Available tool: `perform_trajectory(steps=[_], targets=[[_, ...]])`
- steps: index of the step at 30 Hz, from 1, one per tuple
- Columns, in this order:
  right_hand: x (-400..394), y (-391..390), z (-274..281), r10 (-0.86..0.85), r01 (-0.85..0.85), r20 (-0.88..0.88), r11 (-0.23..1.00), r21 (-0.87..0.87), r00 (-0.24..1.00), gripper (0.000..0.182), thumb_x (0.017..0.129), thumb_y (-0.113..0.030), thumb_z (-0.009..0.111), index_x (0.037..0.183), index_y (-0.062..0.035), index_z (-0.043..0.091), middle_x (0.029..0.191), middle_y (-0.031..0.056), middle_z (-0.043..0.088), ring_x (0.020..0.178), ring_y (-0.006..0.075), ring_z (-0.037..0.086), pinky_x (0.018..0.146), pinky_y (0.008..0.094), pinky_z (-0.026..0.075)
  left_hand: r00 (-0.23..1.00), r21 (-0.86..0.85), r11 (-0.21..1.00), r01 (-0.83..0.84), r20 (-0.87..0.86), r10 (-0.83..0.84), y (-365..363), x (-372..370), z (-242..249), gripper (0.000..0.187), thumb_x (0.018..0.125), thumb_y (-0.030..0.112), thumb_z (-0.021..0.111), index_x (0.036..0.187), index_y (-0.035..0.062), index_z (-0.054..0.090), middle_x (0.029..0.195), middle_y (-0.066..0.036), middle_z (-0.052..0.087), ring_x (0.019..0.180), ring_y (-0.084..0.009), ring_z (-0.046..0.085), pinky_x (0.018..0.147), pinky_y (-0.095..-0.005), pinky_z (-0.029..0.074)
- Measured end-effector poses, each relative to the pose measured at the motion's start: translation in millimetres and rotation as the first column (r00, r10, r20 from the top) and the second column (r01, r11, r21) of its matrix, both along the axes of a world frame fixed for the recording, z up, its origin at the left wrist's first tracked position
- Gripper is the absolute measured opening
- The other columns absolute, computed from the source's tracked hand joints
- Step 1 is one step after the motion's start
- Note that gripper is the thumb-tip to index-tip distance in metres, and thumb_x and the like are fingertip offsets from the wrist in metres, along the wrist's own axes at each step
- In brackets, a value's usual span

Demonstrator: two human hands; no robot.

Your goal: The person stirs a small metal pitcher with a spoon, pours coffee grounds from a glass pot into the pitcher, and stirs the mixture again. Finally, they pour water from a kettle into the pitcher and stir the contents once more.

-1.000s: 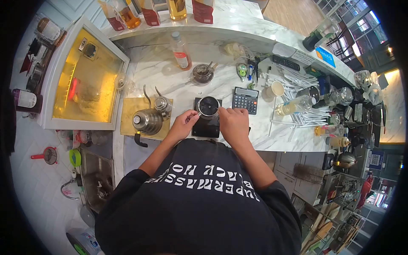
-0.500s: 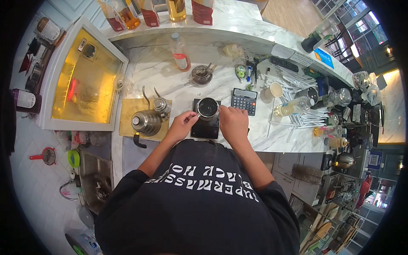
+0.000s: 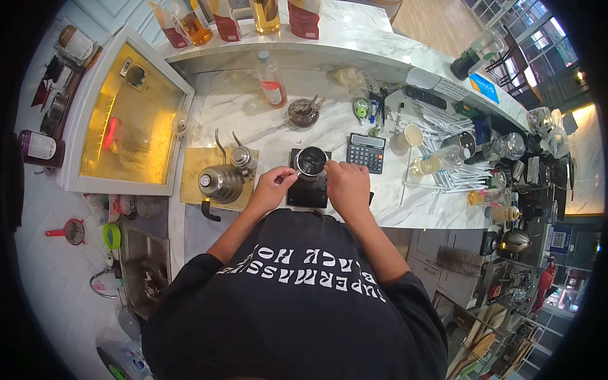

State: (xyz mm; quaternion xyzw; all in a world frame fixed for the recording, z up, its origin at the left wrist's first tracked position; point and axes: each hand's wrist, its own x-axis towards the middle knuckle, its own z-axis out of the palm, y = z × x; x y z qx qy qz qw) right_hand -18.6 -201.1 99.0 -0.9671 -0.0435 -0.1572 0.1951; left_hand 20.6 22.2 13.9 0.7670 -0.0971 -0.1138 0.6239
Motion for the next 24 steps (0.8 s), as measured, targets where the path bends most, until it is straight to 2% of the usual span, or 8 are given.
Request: perform_trajectory(steps=[7,13,19,24], targets=[[4.5,0.3,-1.7,-0.047,0.048,0.028,0.999,-0.022,0.999,0.009,0.098,-0.015,0.068,0.098,-0.0085,0.075,0.079,0.0079,0.070,0.079,0.0288,0.069,0.083,0.0447,0.045,1.000,-0.017,1.000,-0.001,-0.001,0.001,-1.2,0.5,-5.0,0.020,0.097,0.017,0.077,0.108,0.0009,0.075,0.081,-0.003,0.068,0.073,-0.0092,0.058,0.069,-0.0266,0.049],[2.4,-0.6,2.5,0.006,-0.007,-0.018,0.999,-0.041,1.000,0.009,0.096,-0.015,0.067,0.099,-0.0104,0.074,0.081,0.0073,0.071,0.082,0.0282,0.069,0.089,0.0493,0.046,1.000,-0.013,1.000,-0.015,-0.013,0.015,0.7,-0.1,-2.4,0.018,0.098,0.017,0.076,0.107,0.0011,0.075,0.080,-0.002,0.067,0.073,-0.0088,0.058,0.069,-0.0266,0.049],[2.5,-2.0,-1.1,-0.042,0.041,0.000,0.996,-0.075,0.999,0.009,0.096,-0.016,0.068,0.101,-0.0110,0.074,0.082,0.0072,0.071,0.084,0.0280,0.070,0.092,0.0524,0.045,1.000,-0.008,1.000,-0.003,-0.027,0.003,-1.7,0.0,-3.5,0.018,0.098,0.017,0.076,0.106,0.0010,0.074,0.080,-0.002,0.067,0.073,-0.0086,0.058,0.069,-0.0266,0.049],[-1.0,-2.5,-0.8,-0.031,0.027,-0.050,0.997,-0.079,0.998,0.010,0.096,-0.017,0.067,0.102,-0.0114,0.074,0.084,0.0065,0.072,0.087,0.0275,0.069,0.094,0.0540,0.045,1.000,-0.016,1.000,-0.013,-0.001,0.013,0.3,-1.9,1.2,0.017,0.098,0.017,0.075,0.106,0.0015,0.075,0.080,-0.001,0.067,0.073,-0.0080,0.057,0.069,-0.0264,0.049]])
